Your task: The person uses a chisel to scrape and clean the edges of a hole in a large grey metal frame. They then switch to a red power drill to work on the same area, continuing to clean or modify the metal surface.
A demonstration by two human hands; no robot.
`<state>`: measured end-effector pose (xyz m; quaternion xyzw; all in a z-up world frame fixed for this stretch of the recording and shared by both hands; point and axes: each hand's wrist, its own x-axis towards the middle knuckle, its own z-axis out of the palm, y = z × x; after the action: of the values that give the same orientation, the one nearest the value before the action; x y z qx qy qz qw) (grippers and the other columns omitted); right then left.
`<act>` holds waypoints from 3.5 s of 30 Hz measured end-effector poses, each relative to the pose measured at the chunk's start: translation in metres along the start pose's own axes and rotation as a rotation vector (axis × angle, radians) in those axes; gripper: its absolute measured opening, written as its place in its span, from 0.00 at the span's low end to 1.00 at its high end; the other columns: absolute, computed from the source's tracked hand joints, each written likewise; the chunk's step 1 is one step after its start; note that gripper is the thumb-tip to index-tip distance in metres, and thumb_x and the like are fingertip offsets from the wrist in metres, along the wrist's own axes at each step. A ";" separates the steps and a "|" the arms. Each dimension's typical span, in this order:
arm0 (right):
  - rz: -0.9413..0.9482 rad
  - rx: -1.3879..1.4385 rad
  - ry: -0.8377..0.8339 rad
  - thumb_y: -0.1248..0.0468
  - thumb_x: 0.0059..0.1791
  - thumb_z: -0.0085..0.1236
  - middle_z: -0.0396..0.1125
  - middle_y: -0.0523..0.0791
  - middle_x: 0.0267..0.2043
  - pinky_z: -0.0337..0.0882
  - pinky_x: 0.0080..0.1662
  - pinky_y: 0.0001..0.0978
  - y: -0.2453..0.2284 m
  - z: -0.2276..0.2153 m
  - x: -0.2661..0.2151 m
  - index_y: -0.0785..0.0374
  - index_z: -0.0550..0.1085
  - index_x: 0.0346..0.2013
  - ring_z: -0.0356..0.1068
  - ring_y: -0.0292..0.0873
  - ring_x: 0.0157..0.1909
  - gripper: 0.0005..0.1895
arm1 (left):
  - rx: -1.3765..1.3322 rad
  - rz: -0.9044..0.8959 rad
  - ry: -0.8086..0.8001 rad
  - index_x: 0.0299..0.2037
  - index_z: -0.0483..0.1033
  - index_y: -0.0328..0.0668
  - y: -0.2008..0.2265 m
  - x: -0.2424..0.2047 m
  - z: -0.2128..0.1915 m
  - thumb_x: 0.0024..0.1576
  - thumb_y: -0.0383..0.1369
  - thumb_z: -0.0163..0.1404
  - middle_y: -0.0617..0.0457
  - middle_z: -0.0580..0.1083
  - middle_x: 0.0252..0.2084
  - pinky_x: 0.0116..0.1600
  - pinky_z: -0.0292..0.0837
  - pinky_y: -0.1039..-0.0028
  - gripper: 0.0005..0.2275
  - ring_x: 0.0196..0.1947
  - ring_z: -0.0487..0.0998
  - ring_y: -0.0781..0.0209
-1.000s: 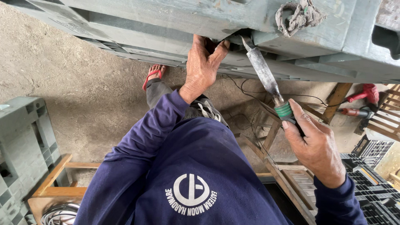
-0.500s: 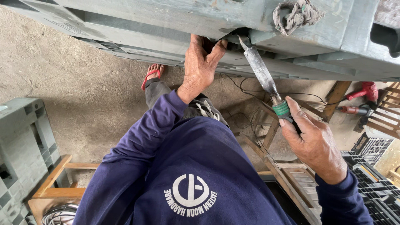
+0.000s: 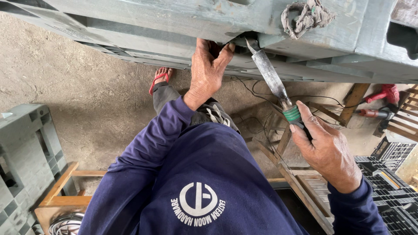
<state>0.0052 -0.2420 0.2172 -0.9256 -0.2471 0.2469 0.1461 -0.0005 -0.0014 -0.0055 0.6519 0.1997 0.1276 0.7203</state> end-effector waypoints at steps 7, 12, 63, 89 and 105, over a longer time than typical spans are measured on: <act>0.012 -0.037 0.018 0.64 0.52 0.59 0.74 0.56 0.41 0.73 0.40 0.42 0.007 0.007 -0.001 0.68 0.67 0.68 0.76 0.52 0.37 0.30 | -0.027 0.001 -0.009 0.53 0.63 0.36 -0.001 -0.002 -0.001 0.66 0.33 0.51 0.51 0.78 0.38 0.44 0.78 0.72 0.12 0.36 0.78 0.67; 0.037 0.036 0.058 0.63 0.52 0.58 0.74 0.54 0.38 0.74 0.36 0.36 0.013 0.014 -0.010 0.70 0.67 0.68 0.76 0.46 0.34 0.30 | -0.037 -0.009 0.008 0.54 0.64 0.36 -0.002 -0.001 0.002 0.65 0.31 0.52 0.50 0.78 0.39 0.46 0.77 0.72 0.13 0.38 0.76 0.67; -0.020 -0.010 0.195 0.66 0.54 0.58 0.73 0.57 0.51 0.77 0.41 0.34 -0.013 0.030 -0.025 0.70 0.68 0.67 0.77 0.47 0.44 0.27 | 0.058 -0.082 -0.104 0.44 0.64 0.37 0.000 0.007 -0.014 0.63 0.44 0.55 0.55 0.73 0.28 0.32 0.72 0.73 0.18 0.27 0.73 0.68; -0.055 -0.247 0.199 0.61 0.52 0.62 0.70 0.48 0.34 0.70 0.26 0.35 -0.026 0.061 -0.017 0.66 0.66 0.69 0.69 0.42 0.24 0.31 | 0.159 0.041 -0.017 0.43 0.68 0.40 -0.020 -0.001 -0.035 0.67 0.32 0.51 0.58 0.72 0.29 0.29 0.72 0.75 0.06 0.24 0.72 0.71; -0.115 -0.073 0.272 0.62 0.52 0.63 0.69 0.48 0.33 0.70 0.29 0.39 0.009 0.090 -0.013 0.65 0.66 0.69 0.70 0.47 0.27 0.32 | 0.851 0.605 -0.313 0.56 0.78 0.46 0.109 0.007 -0.059 0.65 0.32 0.53 0.55 0.72 0.23 0.22 0.63 0.69 0.11 0.17 0.70 0.62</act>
<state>-0.0487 -0.2430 0.1431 -0.9394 -0.2867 0.1014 0.1583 -0.0122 0.0667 0.0975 0.9254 -0.0726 0.1386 0.3452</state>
